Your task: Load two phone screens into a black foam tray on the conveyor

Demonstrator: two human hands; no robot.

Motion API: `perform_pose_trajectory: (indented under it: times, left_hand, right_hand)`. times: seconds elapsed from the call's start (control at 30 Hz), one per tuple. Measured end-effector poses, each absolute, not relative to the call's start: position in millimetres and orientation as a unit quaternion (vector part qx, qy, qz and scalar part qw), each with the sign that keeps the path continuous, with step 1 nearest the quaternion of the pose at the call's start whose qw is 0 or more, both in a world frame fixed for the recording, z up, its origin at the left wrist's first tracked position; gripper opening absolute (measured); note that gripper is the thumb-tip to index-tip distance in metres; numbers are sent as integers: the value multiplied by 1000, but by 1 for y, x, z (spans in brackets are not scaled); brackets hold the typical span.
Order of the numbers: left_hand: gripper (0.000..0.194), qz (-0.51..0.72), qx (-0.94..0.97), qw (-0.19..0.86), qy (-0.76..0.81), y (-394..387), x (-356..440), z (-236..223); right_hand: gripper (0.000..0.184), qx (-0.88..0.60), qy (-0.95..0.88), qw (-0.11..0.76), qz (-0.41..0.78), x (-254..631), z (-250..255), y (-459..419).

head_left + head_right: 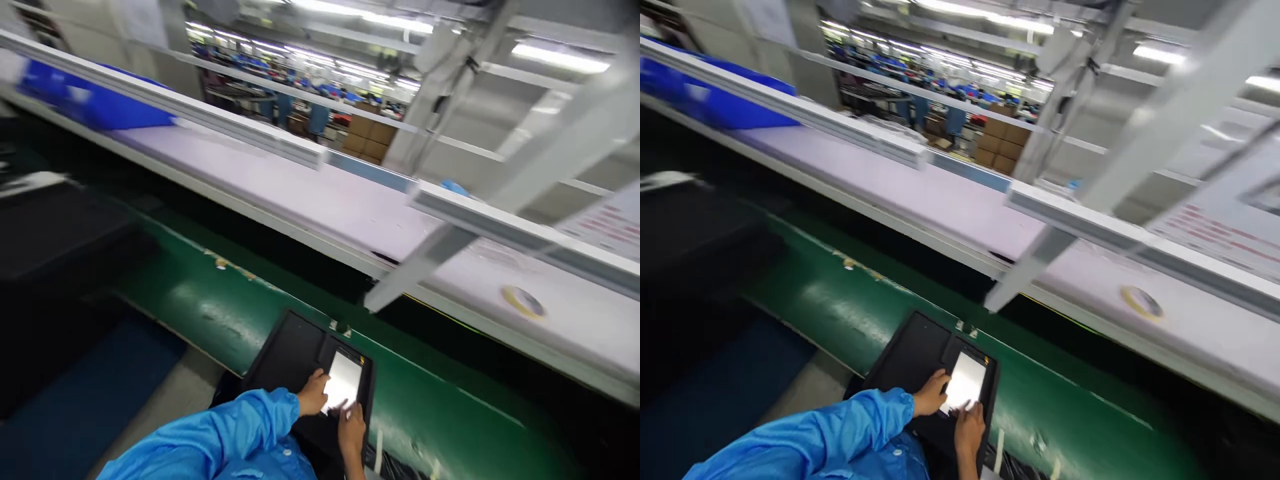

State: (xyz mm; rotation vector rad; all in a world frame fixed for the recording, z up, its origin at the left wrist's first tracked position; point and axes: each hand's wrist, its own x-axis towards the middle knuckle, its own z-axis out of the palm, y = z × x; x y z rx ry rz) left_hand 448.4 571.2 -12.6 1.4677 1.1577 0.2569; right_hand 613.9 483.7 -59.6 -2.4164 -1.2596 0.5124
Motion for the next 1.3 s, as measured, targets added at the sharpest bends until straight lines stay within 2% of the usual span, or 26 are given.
perform_pose_trajectory:
  times: [0.1, 0.2, 0.3, 0.43, 0.5, 0.7, 0.83, 1.0, 1.17, 1.3]
  left_hand:
    - [53, 168, 626, 574, 501, 578, 387, 6]
    - [45, 202, 603, 554, 538, 577, 309, 13]
    - [37, 213, 564, 546, 582, 570, 230, 11]
    - [31, 228, 520, 555, 608, 557, 133, 7]
    - [29, 243, 504, 555, 616, 552, 86, 5]
    - [31, 320, 450, 519, 652, 545, -65, -14]
    - [31, 355, 413, 491, 680, 539, -150, -26]
    - [35, 425, 347, 468, 693, 544, -226, -25]
    - [58, 552, 220, 359, 720, 588, -300, -6]
    - [54, 586, 199, 227, 752, 635, -350, 25]
  right_hand:
    - [49, -836, -485, 174, 188, 613, -79, 499]
    - [64, -800, -536, 182, 198, 590, -81, 525]
    - [80, -753, -593, 206, 199, 543, -69, 550]
    - [87, -707, -638, 198, 233, 460, -65, 574]
    - [85, -685, -656, 178, 263, 411, -74, 585]
    - [62, -610, -713, 139, 317, 232, -99, 617]
    - [60, -578, -734, 127, 334, 127, -92, 643]
    - [60, -569, -739, 104, 346, 58, -75, 688]
    - [49, -570, -739, 128, 337, 12, -40, 782]
    - [48, -558, -746, 149, 333, -38, -3, 889]
